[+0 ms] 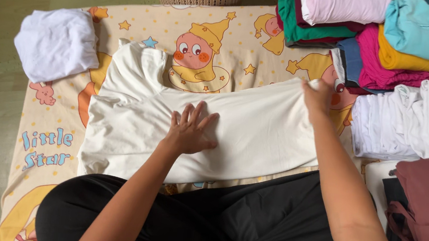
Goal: The person folds a white t-shirt, a white long-sleeved shirt, and a pair of black pants on a patterned mat. Each item is smoothed, folded into a compact rectangle, and placed into a growing stack.
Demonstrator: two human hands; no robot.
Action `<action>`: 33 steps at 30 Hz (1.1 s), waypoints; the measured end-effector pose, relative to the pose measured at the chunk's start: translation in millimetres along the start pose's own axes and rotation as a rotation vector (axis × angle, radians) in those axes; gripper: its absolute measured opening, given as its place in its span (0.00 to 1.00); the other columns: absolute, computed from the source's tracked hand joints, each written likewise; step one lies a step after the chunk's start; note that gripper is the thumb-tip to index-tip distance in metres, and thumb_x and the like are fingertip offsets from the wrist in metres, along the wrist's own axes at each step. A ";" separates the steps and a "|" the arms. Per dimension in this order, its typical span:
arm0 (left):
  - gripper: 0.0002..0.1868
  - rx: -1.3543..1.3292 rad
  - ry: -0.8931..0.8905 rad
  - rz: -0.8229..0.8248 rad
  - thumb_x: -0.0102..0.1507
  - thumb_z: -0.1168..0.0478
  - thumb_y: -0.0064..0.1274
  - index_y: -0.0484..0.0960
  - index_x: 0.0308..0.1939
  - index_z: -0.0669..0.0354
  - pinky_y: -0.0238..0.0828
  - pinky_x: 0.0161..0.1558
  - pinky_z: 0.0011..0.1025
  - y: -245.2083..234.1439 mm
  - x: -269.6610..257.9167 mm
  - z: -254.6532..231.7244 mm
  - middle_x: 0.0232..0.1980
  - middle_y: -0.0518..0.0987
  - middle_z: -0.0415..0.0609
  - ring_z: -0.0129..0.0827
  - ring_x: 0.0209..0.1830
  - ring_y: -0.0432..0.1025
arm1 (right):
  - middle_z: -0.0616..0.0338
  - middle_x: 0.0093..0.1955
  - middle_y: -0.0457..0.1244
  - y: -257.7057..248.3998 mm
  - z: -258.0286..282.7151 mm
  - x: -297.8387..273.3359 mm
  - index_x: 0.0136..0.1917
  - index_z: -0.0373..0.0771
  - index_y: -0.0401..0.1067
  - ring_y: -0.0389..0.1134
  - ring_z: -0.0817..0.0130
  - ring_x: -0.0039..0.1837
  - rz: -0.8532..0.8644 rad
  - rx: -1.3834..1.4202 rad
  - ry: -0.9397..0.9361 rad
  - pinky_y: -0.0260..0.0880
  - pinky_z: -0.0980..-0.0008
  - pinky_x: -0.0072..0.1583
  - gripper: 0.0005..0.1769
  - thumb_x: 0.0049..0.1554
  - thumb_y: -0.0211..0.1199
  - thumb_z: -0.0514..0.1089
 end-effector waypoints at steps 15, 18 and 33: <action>0.54 -0.036 -0.040 -0.013 0.54 0.20 0.46 0.46 0.79 0.24 0.24 0.71 0.73 -0.2 6.5 1.8 0.85 0.33 0.48 0.56 0.83 0.25 | 0.43 0.68 0.60 -1.0 66.6 -39.7 0.69 0.35 0.63 0.57 0.42 0.70 -0.395 -0.499 -0.657 0.55 0.41 0.62 0.34 0.56 0.71 0.51; 0.54 -0.060 -0.031 0.007 0.55 0.19 0.42 0.44 0.80 0.26 0.22 0.73 0.70 4.1 6.9 5.0 0.85 0.32 0.47 0.55 0.83 0.24 | 0.47 0.75 0.55 51.9 99.0 -82.5 0.80 0.44 0.61 0.53 0.43 0.79 -0.195 -0.454 -0.927 0.56 0.42 0.73 0.35 0.65 0.67 0.53; 0.31 -0.561 -0.508 -0.405 0.63 0.36 0.49 0.85 0.53 0.57 0.73 0.56 0.44 -96.2 -81.8 190.7 0.46 0.86 0.56 0.48 0.53 0.79 | 0.46 0.67 0.60 214.9 179.7 -148.3 0.71 0.38 0.62 0.59 0.44 0.70 0.333 -0.329 -1.085 0.59 0.49 0.70 0.31 0.61 0.63 0.54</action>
Point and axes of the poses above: each hand's wrist, its own x-axis towards the middle knuckle, its own y-axis out of the palm, z = x × y, the point moved 8 cm from there along x, towards the middle knuckle
